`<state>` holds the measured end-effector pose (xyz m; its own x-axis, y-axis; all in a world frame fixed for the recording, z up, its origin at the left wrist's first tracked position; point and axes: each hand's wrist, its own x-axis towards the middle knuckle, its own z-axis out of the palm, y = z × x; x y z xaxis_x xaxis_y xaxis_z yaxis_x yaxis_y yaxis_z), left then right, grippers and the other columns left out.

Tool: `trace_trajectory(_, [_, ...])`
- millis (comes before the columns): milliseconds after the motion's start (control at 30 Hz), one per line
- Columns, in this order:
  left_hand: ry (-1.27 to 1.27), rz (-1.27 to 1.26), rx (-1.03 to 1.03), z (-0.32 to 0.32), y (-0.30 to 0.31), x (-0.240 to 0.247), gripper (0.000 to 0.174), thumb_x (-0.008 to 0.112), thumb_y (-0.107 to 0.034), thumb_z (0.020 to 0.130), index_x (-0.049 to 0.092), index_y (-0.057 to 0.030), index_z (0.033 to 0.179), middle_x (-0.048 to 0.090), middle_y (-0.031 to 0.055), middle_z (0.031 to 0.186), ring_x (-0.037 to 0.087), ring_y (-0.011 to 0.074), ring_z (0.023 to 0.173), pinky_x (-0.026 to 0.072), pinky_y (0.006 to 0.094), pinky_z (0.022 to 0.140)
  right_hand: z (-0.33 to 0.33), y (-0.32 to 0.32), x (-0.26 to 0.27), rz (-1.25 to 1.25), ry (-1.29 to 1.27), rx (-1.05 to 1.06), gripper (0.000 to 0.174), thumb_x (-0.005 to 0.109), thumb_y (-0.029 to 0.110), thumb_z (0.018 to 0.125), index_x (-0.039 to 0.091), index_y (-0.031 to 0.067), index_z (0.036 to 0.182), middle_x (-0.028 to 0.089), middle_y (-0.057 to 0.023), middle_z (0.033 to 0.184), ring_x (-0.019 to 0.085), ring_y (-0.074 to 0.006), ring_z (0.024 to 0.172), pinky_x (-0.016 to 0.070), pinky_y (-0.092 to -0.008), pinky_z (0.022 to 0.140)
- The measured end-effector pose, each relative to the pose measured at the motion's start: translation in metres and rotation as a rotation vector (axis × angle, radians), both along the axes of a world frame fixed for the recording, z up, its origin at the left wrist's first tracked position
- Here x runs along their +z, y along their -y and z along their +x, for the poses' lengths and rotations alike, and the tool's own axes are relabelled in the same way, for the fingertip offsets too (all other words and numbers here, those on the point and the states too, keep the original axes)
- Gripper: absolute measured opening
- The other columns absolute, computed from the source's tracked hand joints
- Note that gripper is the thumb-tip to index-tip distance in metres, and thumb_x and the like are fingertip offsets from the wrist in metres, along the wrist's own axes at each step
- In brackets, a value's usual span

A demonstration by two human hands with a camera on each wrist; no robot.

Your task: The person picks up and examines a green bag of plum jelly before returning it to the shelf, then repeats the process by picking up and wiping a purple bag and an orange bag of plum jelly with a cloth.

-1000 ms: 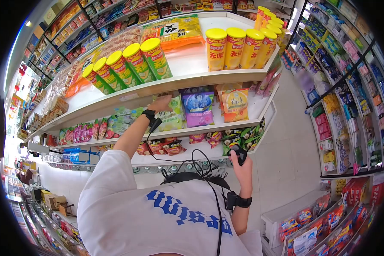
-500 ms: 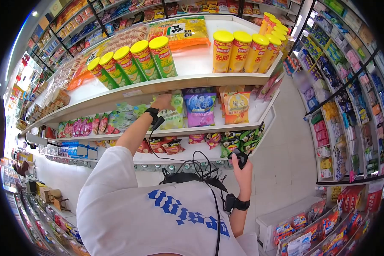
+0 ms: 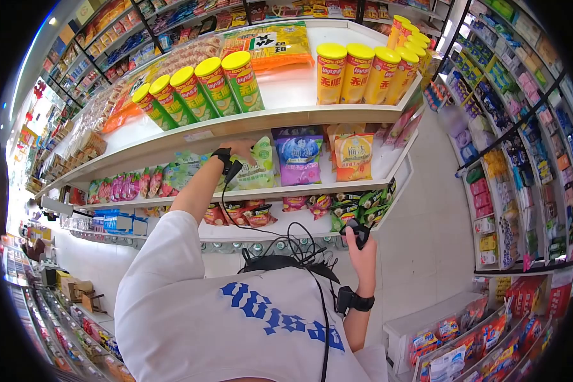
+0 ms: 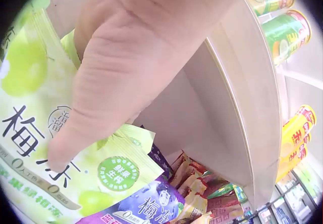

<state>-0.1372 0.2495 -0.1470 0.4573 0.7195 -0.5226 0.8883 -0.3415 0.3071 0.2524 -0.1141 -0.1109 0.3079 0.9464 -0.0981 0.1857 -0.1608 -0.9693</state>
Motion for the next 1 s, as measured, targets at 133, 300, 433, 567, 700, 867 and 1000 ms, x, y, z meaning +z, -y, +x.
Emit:
trace_trajectory(133, [-0.028, -0.004, -0.017, 0.007, 0.002, 0.013, 0.084, 0.087, -0.044, 0.061, 0.059, -0.0073, 0.131, 0.061, 0.0202, 0.13, 0.057, 0.034, 0.123, 0.0465, 0.0431, 0.102, 0.0, -0.001, -0.011, 0.035, -0.054, -0.01, 0.032, 0.066, 0.03, 0.098, 0.069, -0.0022, 0.103, 0.068, -0.0034, 0.081, 0.061, -0.0078, 0.068, 0.0472, -0.0239, 0.057])
trace_trajectory(300, [-0.149, 0.086, 0.014, 0.016, -0.001, 0.016, 0.085, 0.087, -0.046, 0.06, 0.059, -0.0021, 0.127, 0.064, 0.0212, 0.123, 0.061, 0.0358, 0.116, 0.0505, 0.0432, 0.095, -0.003, -0.001, 0.001, 0.073, 0.036, 0.02, 0.033, 0.066, 0.03, 0.097, 0.07, -0.0018, 0.104, 0.069, -0.003, 0.081, 0.058, -0.0071, 0.064, 0.0446, -0.0242, 0.053])
trace_trajectory(433, [-0.088, 0.253, 0.018, 0.007, -0.009, -0.015, 0.08, 0.086, -0.046, 0.063, 0.06, -0.0004, 0.123, 0.065, 0.0221, 0.122, 0.061, 0.0371, 0.117, 0.051, 0.0433, 0.094, -0.003, 0.002, 0.001, 0.012, 0.0, 0.0, 0.034, 0.067, 0.032, 0.097, 0.071, -0.001, 0.104, 0.069, -0.0022, 0.079, 0.054, -0.0062, 0.059, 0.0408, -0.0245, 0.049])
trace_trajectory(567, [-0.074, 0.382, 0.131, 0.005, -0.005, -0.038, 0.076, 0.084, -0.044, 0.066, 0.06, -0.0027, 0.125, 0.066, 0.0197, 0.12, 0.061, 0.0366, 0.116, 0.0489, 0.0457, 0.097, -0.001, 0.003, 0.003, -0.094, -0.024, -0.009, 0.032, 0.067, 0.026, 0.097, 0.068, -0.0057, 0.101, 0.072, -0.0081, 0.082, 0.067, -0.0126, 0.077, 0.0518, -0.028, 0.072])
trace_trajectory(700, [-0.154, 0.555, 0.211, 0.013, 0.0, -0.056, 0.068, 0.082, -0.041, 0.07, 0.061, -0.0057, 0.124, 0.067, 0.0171, 0.12, 0.062, 0.0358, 0.115, 0.0468, 0.0511, 0.096, -0.004, 0.001, -0.003, -0.028, 0.034, 0.008, 0.034, 0.067, 0.033, 0.096, 0.071, -0.0006, 0.103, 0.069, -0.0024, 0.078, 0.053, -0.0058, 0.057, 0.039, -0.0242, 0.047])
trace_trajectory(867, [-0.175, 0.629, 0.341, 0.028, 0.001, -0.087, 0.059, 0.076, -0.031, 0.077, 0.059, -0.0033, 0.126, 0.066, 0.0188, 0.12, 0.061, 0.0367, 0.116, 0.0444, 0.0556, 0.097, -0.009, -0.004, -0.02, 0.133, -0.005, -0.016, 0.036, 0.066, 0.034, 0.096, 0.07, -0.0008, 0.102, 0.068, -0.0012, 0.074, 0.051, -0.0047, 0.053, 0.0359, -0.0238, 0.044])
trace_trajectory(1000, [0.294, 0.652, 0.303, 0.067, 0.031, -0.052, 0.053, 0.069, -0.019, 0.082, 0.054, 0.0019, 0.128, 0.062, 0.0228, 0.12, 0.058, 0.0397, 0.117, 0.0437, 0.0554, 0.099, -0.004, -0.006, 0.001, -0.057, -0.003, 0.026, 0.034, 0.066, 0.031, 0.097, 0.069, -0.0018, 0.104, 0.069, -0.0028, 0.078, 0.058, -0.0072, 0.062, 0.0443, -0.0243, 0.053])
